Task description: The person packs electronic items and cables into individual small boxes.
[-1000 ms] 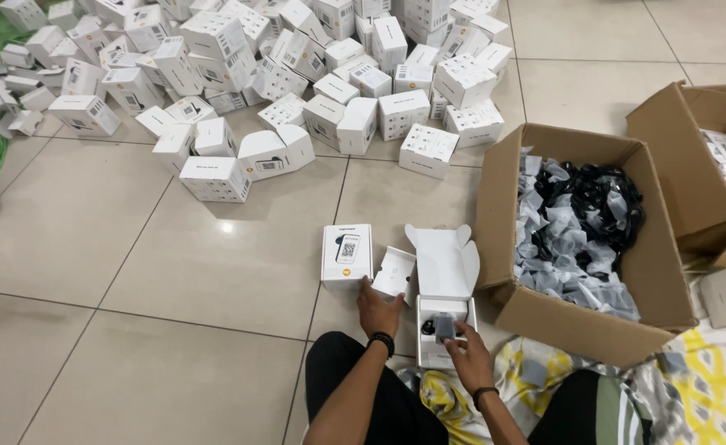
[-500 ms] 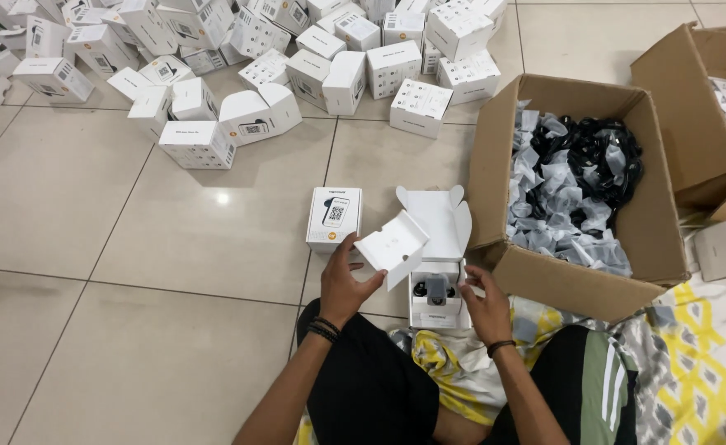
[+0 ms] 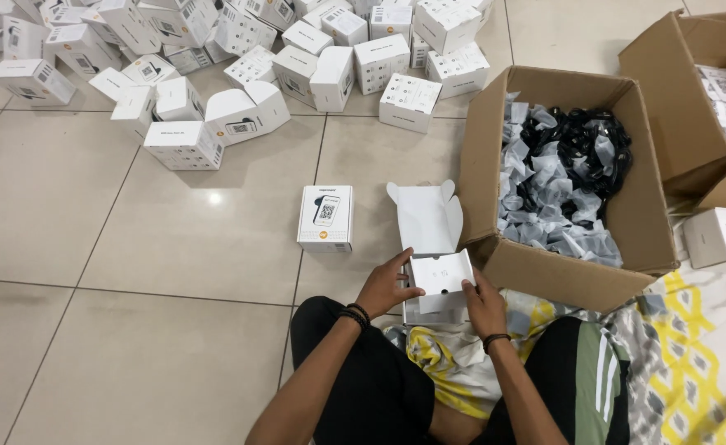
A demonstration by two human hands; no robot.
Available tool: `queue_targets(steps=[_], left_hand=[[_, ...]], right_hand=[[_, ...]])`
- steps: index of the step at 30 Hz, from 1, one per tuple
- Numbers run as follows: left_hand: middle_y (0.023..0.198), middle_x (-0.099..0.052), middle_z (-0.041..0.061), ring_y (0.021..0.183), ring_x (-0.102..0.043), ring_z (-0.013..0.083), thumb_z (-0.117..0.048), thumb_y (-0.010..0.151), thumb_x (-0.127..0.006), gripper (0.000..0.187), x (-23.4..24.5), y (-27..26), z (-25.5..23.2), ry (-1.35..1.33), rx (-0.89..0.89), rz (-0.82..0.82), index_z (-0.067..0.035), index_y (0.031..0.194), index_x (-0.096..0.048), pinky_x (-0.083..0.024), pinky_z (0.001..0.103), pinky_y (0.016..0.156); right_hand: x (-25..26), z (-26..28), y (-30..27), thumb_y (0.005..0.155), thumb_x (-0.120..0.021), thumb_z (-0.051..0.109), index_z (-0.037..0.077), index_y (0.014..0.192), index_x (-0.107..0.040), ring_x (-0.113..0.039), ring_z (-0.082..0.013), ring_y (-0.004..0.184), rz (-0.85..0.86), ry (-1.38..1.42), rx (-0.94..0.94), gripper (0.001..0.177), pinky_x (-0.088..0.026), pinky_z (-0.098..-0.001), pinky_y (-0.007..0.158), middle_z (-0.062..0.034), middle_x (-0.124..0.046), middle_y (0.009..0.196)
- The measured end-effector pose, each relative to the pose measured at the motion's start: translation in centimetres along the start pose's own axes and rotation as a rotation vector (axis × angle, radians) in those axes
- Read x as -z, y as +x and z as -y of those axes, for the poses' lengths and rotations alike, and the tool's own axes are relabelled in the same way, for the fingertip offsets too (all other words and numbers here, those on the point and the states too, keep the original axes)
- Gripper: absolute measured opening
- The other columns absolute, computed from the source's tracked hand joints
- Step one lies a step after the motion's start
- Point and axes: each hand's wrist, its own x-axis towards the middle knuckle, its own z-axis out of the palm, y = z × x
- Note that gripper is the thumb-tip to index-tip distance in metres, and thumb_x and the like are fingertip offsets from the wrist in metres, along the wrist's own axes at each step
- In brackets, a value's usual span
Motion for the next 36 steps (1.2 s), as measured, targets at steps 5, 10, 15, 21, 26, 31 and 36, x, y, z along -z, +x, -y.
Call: queue_targets(steps=[5,10,15,21,26,31,36], left_hand=[[0.153,-0.052,0.017,0.124,-0.066,0.0287,-0.032,0.074,-0.088,0.100,0.2,0.0,1.3,-0.057,0.039,0.027,-0.007,0.157,-0.036,-0.056,0.036,0.102],[0.153,-0.053,0.015,0.126,-0.063,0.0301,-0.032,0.078,-0.086,0.094,-0.1,-0.2,3.4,0.028,0.045,0.052,-0.009,0.157,-0.039,-0.052,0.040,0.107],[0.155,-0.049,0.013,0.144,-0.042,0.0313,-0.028,0.079,-0.084,0.085,-1.5,-0.4,5.1,0.449,-0.127,-0.042,-0.006,0.152,-0.045,-0.038,0.044,0.115],[0.157,-0.040,0.017,0.148,-0.031,0.0341,-0.029,0.078,-0.085,0.078,-2.5,-0.7,-0.7,0.718,-0.107,-0.068,0.001,0.141,-0.050,-0.028,0.050,0.119],[0.152,-0.043,0.017,0.146,-0.032,0.0358,-0.025,0.077,-0.082,0.063,-5.5,1.0,1.3,0.864,-0.209,0.012,-0.003,0.132,-0.059,-0.025,0.054,0.120],[0.146,-0.054,0.013,0.144,-0.039,0.0339,-0.013,0.085,-0.073,0.041,-6.7,2.0,3.1,0.967,-0.329,-0.067,-0.009,0.126,-0.066,-0.026,0.056,0.122],[0.142,-0.053,0.016,0.140,-0.040,0.0353,-0.018,0.084,-0.074,0.042,-5.6,0.9,1.9,0.800,-0.304,-0.109,-0.007,0.124,-0.065,-0.025,0.055,0.121]], right_hand=[[-0.6,-1.1,-0.6,0.097,-0.056,0.023,0.020,0.145,-0.056,-0.072,-0.0306,0.095,0.042,-0.038,0.045,0.048,-0.055,-0.0401,0.086,-0.0171,-0.074,0.112],[-1.7,-1.2,-1.2,0.099,-0.055,0.023,0.019,0.147,-0.055,-0.069,-0.0391,0.103,0.049,-0.285,0.065,0.048,-0.054,-0.0479,0.090,-0.0182,-0.071,0.120],[-2.8,-2.0,-2.1,0.097,-0.054,0.020,0.010,0.147,-0.049,-0.059,-0.0383,0.122,0.053,-0.535,0.158,0.051,-0.054,-0.0482,0.095,-0.0163,-0.053,0.143],[-3.2,-1.1,-2.6,0.095,-0.053,0.018,0.017,0.163,-0.008,-0.060,-0.0398,0.120,0.275,-0.574,-0.119,0.081,-0.056,-0.0491,0.091,-0.0155,-0.044,0.153],[-4.1,-4.5,-1.7,0.089,-0.054,0.011,0.016,0.163,-0.004,-0.060,-0.0431,0.119,0.224,-0.520,-0.002,0.090,-0.055,-0.0510,0.093,-0.0189,-0.048,0.150],[-3.6,-4.2,-1.4,0.086,-0.054,0.008,0.017,0.165,0.000,-0.061,-0.0438,0.118,0.306,-0.549,-0.017,0.096,-0.055,-0.0509,0.093,-0.0213,-0.048,0.149],[-2.9,-3.6,-2.2,0.086,-0.056,0.009,0.018,0.165,-0.008,-0.059,-0.0434,0.122,0.271,-0.474,0.019,0.093,-0.052,-0.0504,0.098,-0.0215,-0.050,0.148]])
